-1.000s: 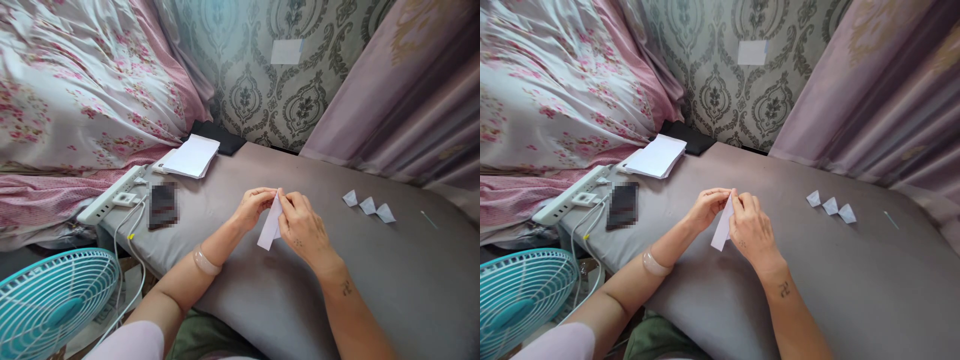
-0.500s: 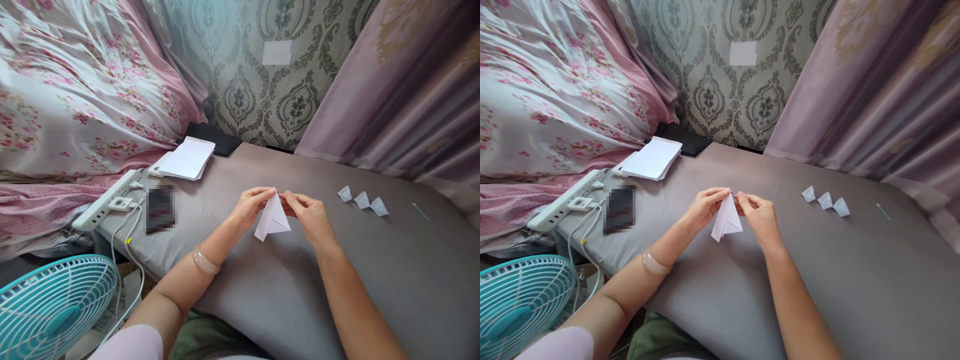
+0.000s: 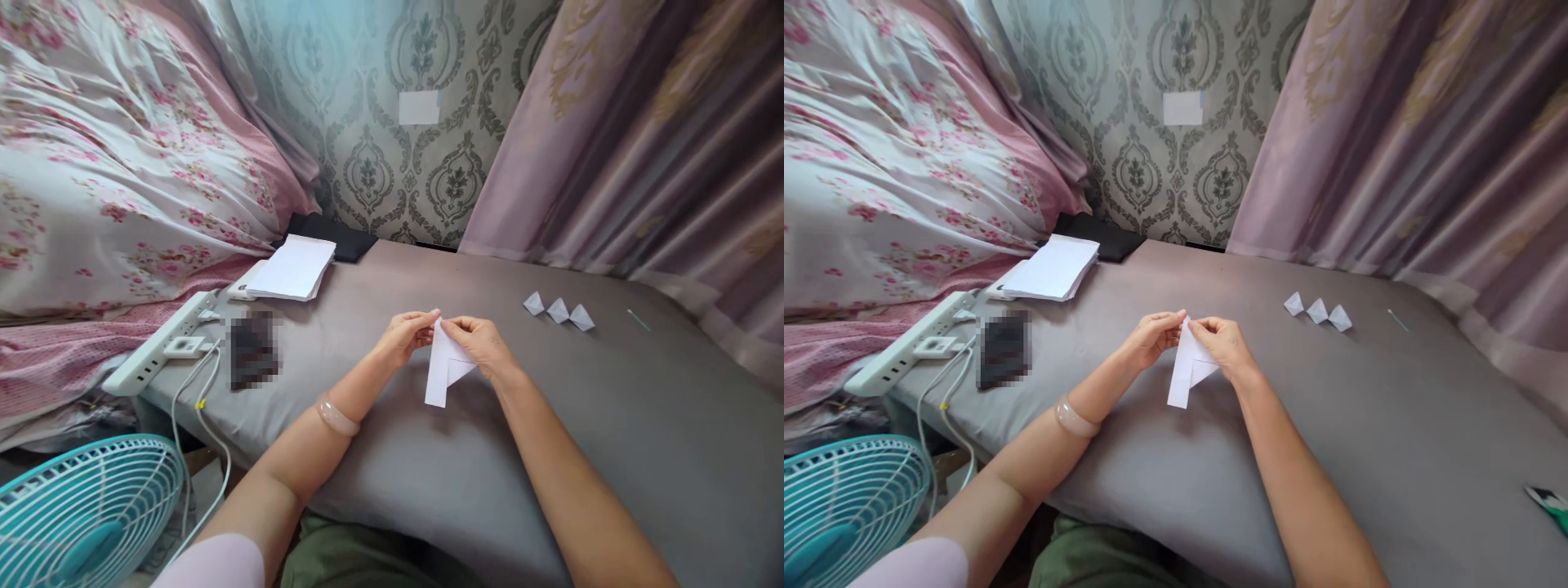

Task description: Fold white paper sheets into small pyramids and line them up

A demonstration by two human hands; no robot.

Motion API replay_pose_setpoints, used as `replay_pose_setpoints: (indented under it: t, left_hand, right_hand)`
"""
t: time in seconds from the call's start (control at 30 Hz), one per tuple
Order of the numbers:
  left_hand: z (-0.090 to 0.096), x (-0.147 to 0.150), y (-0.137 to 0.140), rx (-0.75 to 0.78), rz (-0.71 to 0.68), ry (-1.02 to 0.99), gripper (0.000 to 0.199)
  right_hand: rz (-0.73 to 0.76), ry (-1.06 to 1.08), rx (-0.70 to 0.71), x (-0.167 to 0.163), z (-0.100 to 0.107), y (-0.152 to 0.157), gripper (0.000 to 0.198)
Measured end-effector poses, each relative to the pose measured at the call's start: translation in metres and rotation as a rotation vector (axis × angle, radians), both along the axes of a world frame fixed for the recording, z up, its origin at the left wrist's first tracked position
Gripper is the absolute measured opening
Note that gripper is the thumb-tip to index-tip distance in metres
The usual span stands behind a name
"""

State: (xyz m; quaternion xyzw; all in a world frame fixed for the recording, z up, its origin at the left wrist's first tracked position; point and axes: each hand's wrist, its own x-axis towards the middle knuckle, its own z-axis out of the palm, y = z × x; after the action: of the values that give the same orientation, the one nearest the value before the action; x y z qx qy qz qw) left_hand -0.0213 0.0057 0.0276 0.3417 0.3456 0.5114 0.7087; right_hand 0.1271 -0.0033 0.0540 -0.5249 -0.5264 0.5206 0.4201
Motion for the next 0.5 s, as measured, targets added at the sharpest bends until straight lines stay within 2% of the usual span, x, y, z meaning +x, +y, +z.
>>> replay_pose_setpoints:
  t: [0.07, 0.3, 0.5]
  left_hand:
    - [-0.004, 0.003, 0.000, 0.023, -0.038, 0.043, 0.033]
    - [-0.020, 0.028, 0.000, 0.046, -0.045, 0.186, 0.030]
    - [-0.009, 0.049, 0.004, 0.118, -0.186, 0.305, 0.031]
  right_hand:
    - [0.013, 0.021, -0.029, 0.007, -0.005, -0.004, 0.039]
    - [0.024, 0.140, -0.172, 0.037, -0.029, -0.017, 0.035]
    - [0.014, 0.227, -0.183, 0.064, -0.035, -0.023, 0.031]
